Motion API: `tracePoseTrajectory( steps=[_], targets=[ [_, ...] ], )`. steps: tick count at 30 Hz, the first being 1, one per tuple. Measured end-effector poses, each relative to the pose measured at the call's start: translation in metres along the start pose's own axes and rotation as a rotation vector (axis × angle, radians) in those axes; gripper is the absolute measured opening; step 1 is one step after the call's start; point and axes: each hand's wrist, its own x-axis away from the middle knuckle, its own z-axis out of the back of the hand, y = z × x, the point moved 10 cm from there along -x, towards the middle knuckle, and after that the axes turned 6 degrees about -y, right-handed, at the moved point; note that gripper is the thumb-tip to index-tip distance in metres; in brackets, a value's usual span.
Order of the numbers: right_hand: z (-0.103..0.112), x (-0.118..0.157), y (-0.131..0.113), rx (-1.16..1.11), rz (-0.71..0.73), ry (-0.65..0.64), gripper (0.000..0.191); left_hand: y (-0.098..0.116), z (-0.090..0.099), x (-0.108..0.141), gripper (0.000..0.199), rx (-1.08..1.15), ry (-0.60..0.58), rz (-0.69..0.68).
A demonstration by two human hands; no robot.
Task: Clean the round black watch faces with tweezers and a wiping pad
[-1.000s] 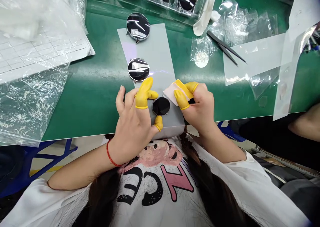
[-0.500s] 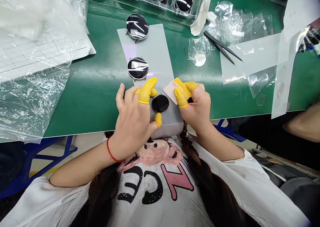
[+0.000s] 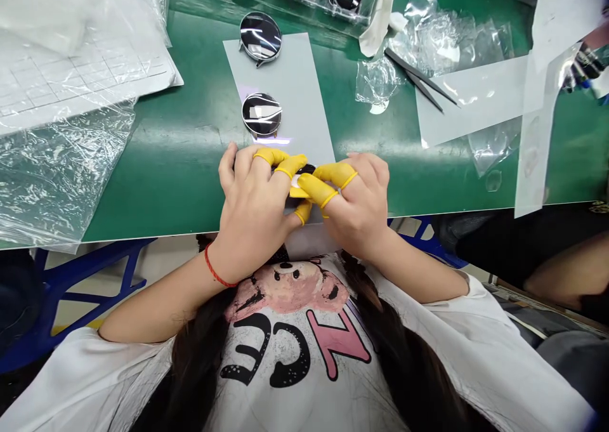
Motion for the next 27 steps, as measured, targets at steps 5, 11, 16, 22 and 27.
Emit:
tracePoseTrajectory(
  steps=[5, 11, 16, 22, 27],
  targets=[
    [0.005, 0.024, -0.024, 0.161, 0.165, 0.159, 0.017, 0.001, 0.001, 0.000, 0.043, -0.007, 0.026, 0.004],
    [0.015, 0.033, -0.039, 0.144, 0.250, 0.205, 0.020, 0.001, -0.001, 0.003, 0.037, -0.005, 0.061, -0.001],
    [0.021, 0.003, -0.001, 0.029, 0.074, 0.063, 0.022, 0.000, -0.003, 0.001, 0.044, 0.002, 0.017, 0.005],
    [0.007, 0.010, -0.004, 0.112, 0.219, 0.062, 0.024, -0.001, -0.003, -0.001, 0.041, 0.019, -0.019, 0.022],
    [0.014, 0.040, -0.033, 0.222, 0.352, 0.270, 0.020, 0.000, -0.004, 0.000, 0.042, -0.017, -0.021, 0.026]
  ],
)
